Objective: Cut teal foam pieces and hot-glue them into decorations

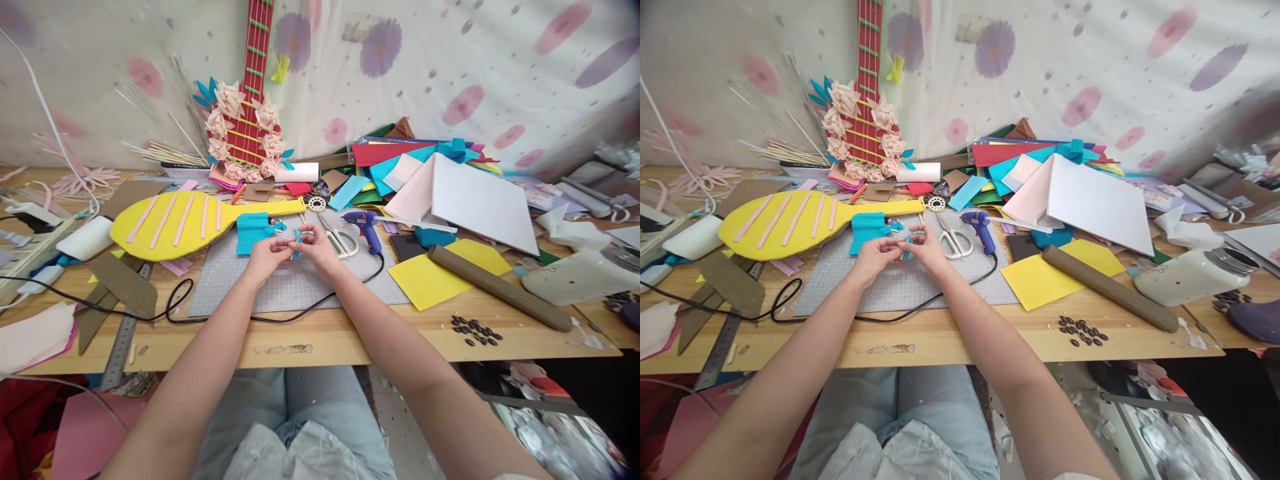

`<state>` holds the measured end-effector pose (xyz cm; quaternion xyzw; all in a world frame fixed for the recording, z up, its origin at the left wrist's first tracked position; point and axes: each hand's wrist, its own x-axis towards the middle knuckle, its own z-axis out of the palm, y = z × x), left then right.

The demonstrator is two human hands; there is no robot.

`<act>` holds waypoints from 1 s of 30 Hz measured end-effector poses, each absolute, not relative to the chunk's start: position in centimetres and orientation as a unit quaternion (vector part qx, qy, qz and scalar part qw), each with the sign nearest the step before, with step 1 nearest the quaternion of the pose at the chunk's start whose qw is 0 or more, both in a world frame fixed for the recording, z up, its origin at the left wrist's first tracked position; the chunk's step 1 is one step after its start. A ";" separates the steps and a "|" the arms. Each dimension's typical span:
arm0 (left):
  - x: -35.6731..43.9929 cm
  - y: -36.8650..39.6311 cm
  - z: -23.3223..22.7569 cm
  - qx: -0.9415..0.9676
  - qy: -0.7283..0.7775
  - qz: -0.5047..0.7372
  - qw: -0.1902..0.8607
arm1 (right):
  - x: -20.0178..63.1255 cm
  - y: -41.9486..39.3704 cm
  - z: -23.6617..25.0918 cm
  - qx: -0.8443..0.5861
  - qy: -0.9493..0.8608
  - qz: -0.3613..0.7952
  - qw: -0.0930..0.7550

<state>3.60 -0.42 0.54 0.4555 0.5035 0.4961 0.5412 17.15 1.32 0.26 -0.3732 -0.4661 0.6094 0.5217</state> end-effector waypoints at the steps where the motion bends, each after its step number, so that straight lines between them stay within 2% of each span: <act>1: 3.6 -0.4 0.5 0.458 0.500 0.495 0.543 | 17.1 1.4 0.2 -0.383 -0.466 0.600 0.526; 11: 3.6 -0.6 1.1 0.443 0.458 0.500 0.586 | 17.5 1.3 0.8 -0.345 -0.418 0.650 0.533; 21: 3.6 -0.8 1.0 0.428 0.452 0.472 0.625 | 17.5 1.3 0.8 -0.362 -0.500 0.566 0.547; 30: 3.7 -0.8 1.1 0.420 0.448 0.491 0.618 | 17.1 1.3 0.8 -0.351 -0.438 0.587 0.583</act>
